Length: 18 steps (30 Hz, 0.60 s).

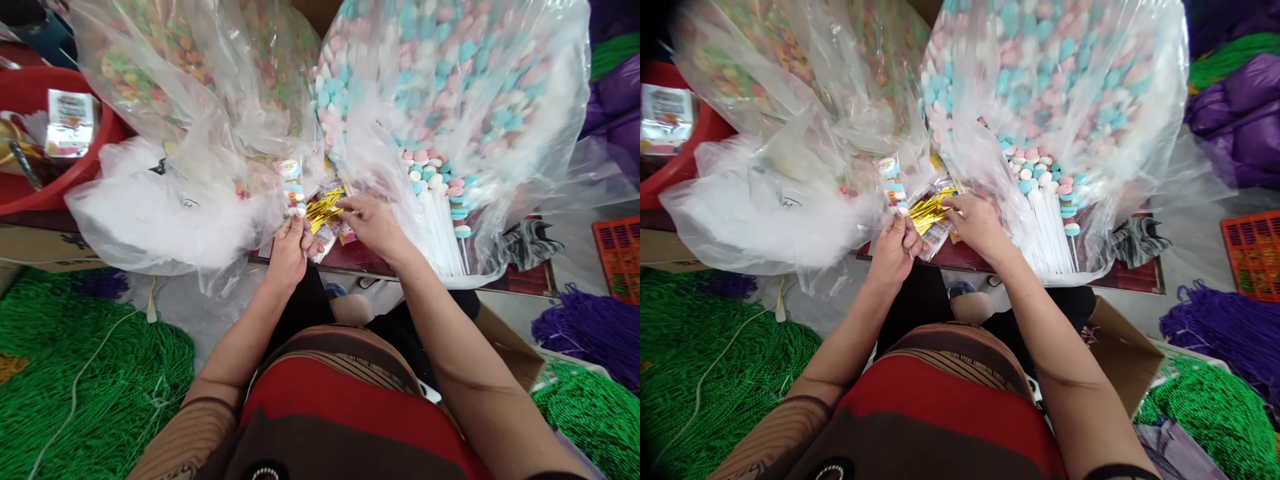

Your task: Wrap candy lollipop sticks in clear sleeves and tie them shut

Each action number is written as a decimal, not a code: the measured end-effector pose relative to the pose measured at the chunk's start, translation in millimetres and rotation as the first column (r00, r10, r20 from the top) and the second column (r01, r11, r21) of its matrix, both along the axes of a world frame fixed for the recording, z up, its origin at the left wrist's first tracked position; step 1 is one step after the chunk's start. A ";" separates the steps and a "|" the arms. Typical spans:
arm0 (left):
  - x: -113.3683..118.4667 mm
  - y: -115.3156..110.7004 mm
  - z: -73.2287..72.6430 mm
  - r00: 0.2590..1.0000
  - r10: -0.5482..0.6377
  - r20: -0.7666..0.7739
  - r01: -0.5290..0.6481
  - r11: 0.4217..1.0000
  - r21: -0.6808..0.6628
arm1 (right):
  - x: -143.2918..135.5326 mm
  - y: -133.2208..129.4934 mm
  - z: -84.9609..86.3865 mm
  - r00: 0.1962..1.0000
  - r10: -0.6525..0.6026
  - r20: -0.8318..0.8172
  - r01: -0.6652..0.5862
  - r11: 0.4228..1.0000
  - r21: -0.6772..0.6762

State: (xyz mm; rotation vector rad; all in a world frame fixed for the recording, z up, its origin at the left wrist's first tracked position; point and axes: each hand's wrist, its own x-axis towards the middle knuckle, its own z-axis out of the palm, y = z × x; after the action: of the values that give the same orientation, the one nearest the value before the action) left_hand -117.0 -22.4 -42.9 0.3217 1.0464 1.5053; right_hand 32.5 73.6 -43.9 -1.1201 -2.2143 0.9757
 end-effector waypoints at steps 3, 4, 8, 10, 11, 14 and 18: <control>-1.1 3.4 -0.2 0.998 0.038 0.055 -0.036 0.999 -0.038 | -12.0 1.8 -9.2 0.943 0.073 0.326 -0.118 0.986 0.121; -0.3 4.0 -0.5 0.997 0.044 0.065 -0.041 0.998 -0.048 | -13.7 1.1 -11.2 0.920 0.066 0.386 -0.132 0.980 0.148; 2.9 4.5 -0.4 0.995 0.048 0.085 -0.041 0.996 -0.078 | -12.1 3.6 -22.0 0.928 0.075 0.365 -0.165 0.961 0.220; 3.2 4.2 0.1 0.995 0.048 0.087 -0.040 0.996 -0.083 | -7.9 9.0 -29.7 0.966 0.101 0.236 -0.149 0.970 0.195; 3.1 4.0 0.2 0.995 0.048 0.088 -0.040 0.996 -0.083 | -5.4 11.9 -33.1 0.983 0.095 0.158 -0.120 0.980 0.158; 1.8 3.3 -0.7 0.995 0.047 0.086 -0.040 0.996 -0.078 | 2.8 18.2 -36.4 1.000 -0.014 -0.028 0.014 1.000 0.001; 0.6 3.1 -2.7 0.997 0.022 0.076 -0.016 0.996 -0.084 | 10.6 11.3 -15.9 0.969 -0.207 -0.136 0.176 0.961 -0.214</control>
State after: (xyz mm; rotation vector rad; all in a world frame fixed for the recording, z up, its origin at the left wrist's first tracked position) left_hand -116.3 -19.3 -45.6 0.1945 1.0506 1.4753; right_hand 43.1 84.9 -59.8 -1.2725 -1.8751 1.1789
